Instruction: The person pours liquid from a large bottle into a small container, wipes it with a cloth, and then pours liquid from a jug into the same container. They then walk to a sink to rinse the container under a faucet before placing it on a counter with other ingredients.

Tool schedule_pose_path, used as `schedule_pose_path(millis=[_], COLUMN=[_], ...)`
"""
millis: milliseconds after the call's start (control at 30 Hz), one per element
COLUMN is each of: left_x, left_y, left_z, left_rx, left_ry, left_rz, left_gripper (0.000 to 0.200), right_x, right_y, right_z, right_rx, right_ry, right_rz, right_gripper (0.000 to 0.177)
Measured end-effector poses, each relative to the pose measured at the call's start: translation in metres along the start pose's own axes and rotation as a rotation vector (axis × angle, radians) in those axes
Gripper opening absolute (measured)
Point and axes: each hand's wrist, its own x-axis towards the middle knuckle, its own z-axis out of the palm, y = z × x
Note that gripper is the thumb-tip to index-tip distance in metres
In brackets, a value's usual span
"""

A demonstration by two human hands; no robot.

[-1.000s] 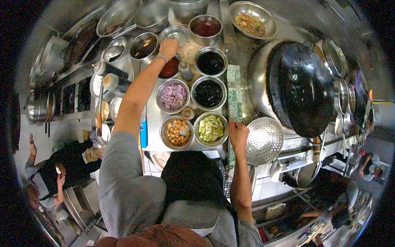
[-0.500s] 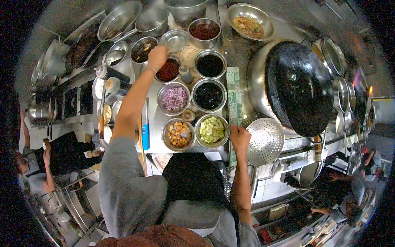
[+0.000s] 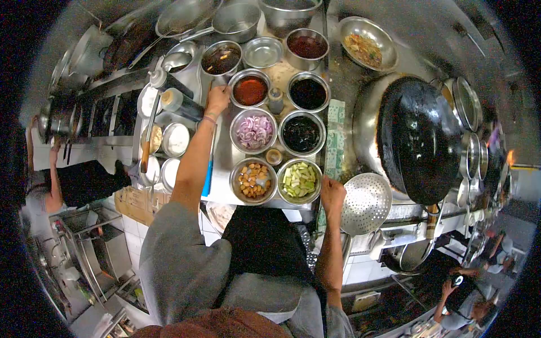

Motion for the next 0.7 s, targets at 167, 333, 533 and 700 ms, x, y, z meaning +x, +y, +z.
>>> schedule_pose_path(millis=[167, 333, 533, 700], left_x=[-0.009, -0.016, 0.026, 0.093], left_y=[0.018, 0.012, 0.000, -0.051], left_z=[-0.011, -0.009, -0.031, -0.022], left_rx=[-0.230, -0.381, -0.133, -0.267], left_ry=[-0.109, -0.167, 0.460, 0.373], left_rz=[-0.165, -0.207, -0.044, -0.204], left_gripper=[0.037, 0.041, 0.038, 0.020], right_x=[-0.004, -0.011, -0.018, -0.082], right_y=[-0.003, -0.003, -0.027, -0.148], right_z=[0.001, -0.003, -0.117, -0.260], right_rx=[-0.017, 0.017, 0.477, 0.434], right_ry=[-0.001, -0.007, -0.080, -0.386], right_rz=[-0.022, 0.013, -0.080, -0.630], right_gripper=[0.040, 0.041, 0.031, 0.033])
